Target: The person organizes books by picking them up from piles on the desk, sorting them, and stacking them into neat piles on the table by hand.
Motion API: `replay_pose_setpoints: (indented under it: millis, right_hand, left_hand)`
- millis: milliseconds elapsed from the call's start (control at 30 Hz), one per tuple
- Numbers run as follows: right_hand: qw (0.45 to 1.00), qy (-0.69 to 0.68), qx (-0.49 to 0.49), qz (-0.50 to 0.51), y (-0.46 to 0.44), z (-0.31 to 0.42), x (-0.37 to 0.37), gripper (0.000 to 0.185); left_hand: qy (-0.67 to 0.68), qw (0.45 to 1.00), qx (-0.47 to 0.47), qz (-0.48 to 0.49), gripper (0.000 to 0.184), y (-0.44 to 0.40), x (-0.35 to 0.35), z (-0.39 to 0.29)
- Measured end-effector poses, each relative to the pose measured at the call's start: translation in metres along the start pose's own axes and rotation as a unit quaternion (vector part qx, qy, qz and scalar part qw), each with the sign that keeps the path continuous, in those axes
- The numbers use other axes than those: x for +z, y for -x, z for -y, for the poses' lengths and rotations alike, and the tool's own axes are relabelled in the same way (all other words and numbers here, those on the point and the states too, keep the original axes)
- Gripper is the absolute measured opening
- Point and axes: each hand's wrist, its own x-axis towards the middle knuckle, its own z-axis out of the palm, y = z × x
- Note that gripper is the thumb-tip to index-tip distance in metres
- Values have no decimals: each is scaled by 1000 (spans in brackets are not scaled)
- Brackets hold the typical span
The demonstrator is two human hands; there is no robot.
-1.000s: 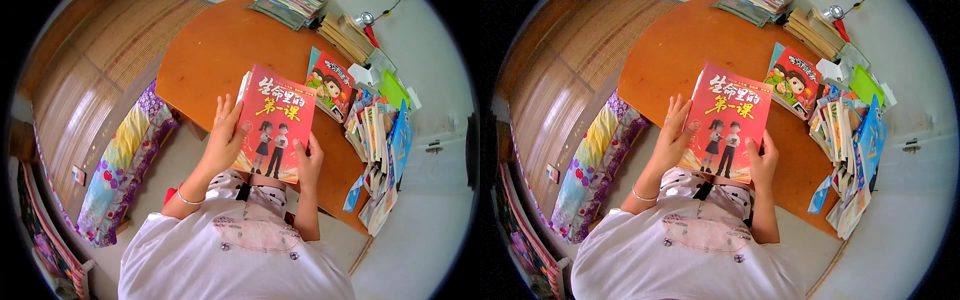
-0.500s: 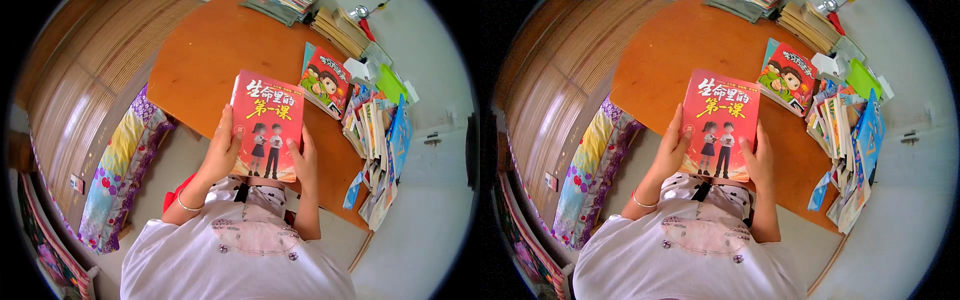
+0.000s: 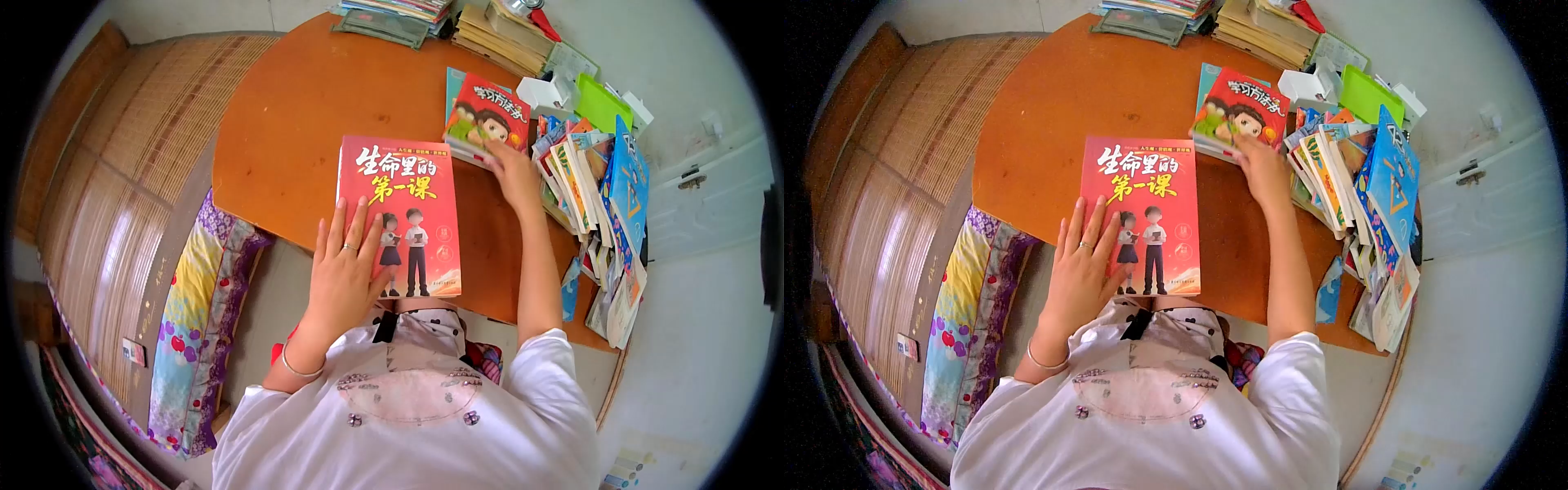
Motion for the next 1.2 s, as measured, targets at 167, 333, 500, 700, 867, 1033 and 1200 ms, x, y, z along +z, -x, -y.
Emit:
replay_pose_setpoints:
  millis: [167, 333, 500, 700, 867, 1033, 1200]
  right_hand:
    - [980, 24, 70, -186, -1, 19, -15, 27]
    - [947, 84, -118, -286, 70, 91, -65, 28]
    - [917, 4, -393, -65, 135, 122, -80, 33]
    - [823, -545, 156, -12, 122, 117, -67, 66]
    - [732, -644, 222, -21, 99, 131, -42, 44]
    - [803, -563, 196, -10, 83, 130, -14, 34]
    - [843, -496, 207, 1, 81, 122, -1, 29]
  left_hand:
    - [-30, 999, 14, 4, 63, -2, -2, 3]
    - [492, 865, -20, -99, 73, -16, -7, -4]
    - [793, 593, -118, -67, 71, -17, -25, -17]
    - [799, 583, -128, -65, 77, -9, -35, -16]
    - [750, 659, -36, -46, 80, -20, -29, -4]
    - [439, 892, -68, -83, 79, -35, 5, 31]
    - [479, 869, -112, -60, 75, -36, 35, 45]
